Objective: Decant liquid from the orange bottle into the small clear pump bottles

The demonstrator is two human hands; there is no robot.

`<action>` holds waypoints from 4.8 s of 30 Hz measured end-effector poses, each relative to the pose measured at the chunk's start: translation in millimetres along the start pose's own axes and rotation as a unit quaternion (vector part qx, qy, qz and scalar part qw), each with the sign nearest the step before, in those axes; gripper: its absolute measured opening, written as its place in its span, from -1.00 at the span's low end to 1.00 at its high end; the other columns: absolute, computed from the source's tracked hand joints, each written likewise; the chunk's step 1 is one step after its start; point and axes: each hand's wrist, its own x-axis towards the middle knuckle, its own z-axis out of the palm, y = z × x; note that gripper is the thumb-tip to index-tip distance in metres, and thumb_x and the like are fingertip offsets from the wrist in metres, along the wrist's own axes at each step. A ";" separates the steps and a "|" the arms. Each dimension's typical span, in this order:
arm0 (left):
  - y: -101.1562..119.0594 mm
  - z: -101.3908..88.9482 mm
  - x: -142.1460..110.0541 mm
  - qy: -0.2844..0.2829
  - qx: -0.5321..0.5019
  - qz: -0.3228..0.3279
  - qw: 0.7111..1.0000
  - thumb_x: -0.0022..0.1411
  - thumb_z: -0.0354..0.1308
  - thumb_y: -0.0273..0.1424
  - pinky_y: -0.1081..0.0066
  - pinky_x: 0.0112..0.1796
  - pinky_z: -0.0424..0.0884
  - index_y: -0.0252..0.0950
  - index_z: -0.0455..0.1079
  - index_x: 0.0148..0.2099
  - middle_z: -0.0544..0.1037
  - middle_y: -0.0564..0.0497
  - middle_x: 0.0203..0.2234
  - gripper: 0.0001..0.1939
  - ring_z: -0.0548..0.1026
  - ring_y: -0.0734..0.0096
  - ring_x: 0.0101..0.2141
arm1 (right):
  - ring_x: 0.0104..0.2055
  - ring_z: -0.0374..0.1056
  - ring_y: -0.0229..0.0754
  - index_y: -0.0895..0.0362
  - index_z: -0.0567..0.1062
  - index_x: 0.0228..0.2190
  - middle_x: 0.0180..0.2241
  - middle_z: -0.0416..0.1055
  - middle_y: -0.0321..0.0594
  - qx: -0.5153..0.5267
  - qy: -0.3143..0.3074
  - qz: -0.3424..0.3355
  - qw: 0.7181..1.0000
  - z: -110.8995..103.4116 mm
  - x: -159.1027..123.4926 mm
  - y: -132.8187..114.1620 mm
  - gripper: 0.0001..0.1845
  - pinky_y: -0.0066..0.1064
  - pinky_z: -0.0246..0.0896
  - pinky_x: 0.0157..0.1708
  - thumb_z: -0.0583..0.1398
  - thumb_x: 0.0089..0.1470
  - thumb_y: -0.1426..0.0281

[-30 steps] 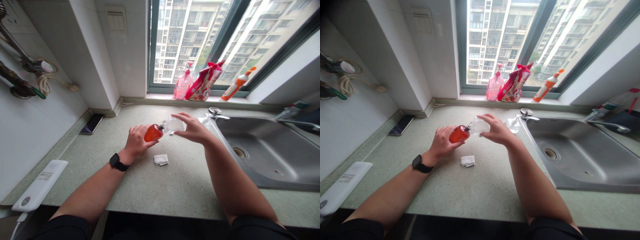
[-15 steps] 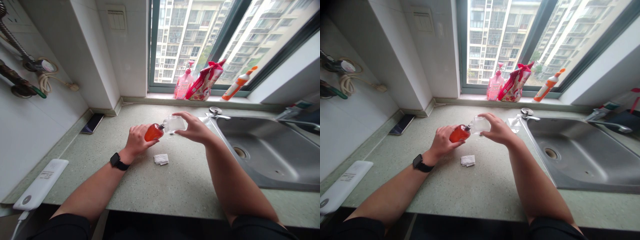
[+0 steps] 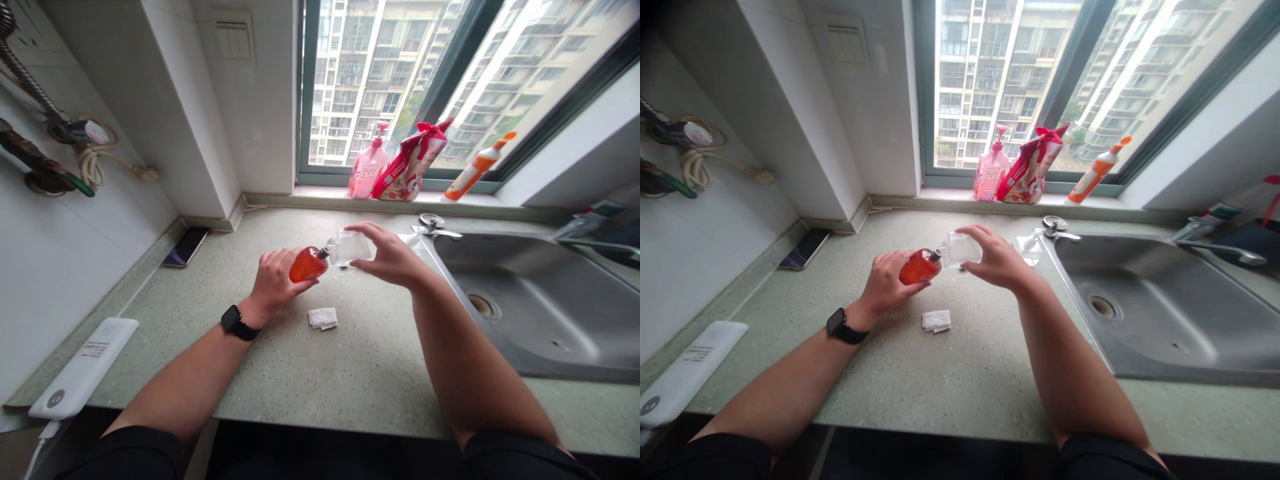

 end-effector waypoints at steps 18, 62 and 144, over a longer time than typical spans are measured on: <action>0.3 -0.3 0.4 0.004 0.001 0.005 1.000 0.30 0.33 0.18 0.04 0.10 0.32 -0.20 0.42 0.33 0.66 -0.16 0.11 -0.23 0.60 -0.04 0.06 | 0.24 0.45 0.20 -0.13 0.47 0.25 0.21 0.49 -0.11 0.000 0.001 -0.017 1.000 -1.2 -0.4 -2.0 -0.31 0.16 0.35 0.30 0.38 0.09 0.34; 0.7 -0.8 0.4 0.007 -0.002 0.013 1.000 0.30 0.35 0.15 0.04 0.11 0.34 -0.20 0.40 0.34 0.66 -0.15 0.09 -0.24 0.61 -0.02 0.05 | 0.21 0.50 0.16 -0.09 0.46 0.25 0.21 0.51 -0.07 -0.060 0.008 -0.054 0.997 -5.4 -0.4 -8.4 -0.32 0.14 0.43 0.24 0.37 0.10 0.40; 5.7 -2.2 -0.3 0.008 -0.021 0.021 1.000 0.31 0.36 0.11 0.05 0.13 0.32 -0.21 0.42 0.32 0.68 -0.15 0.08 -0.28 0.62 0.00 0.06 | 0.23 0.46 0.20 -0.12 0.43 0.33 0.24 0.50 -0.07 -0.139 0.009 -0.094 0.986 -12.6 -4.3 -14.0 -0.30 0.29 0.30 0.29 0.33 0.17 0.37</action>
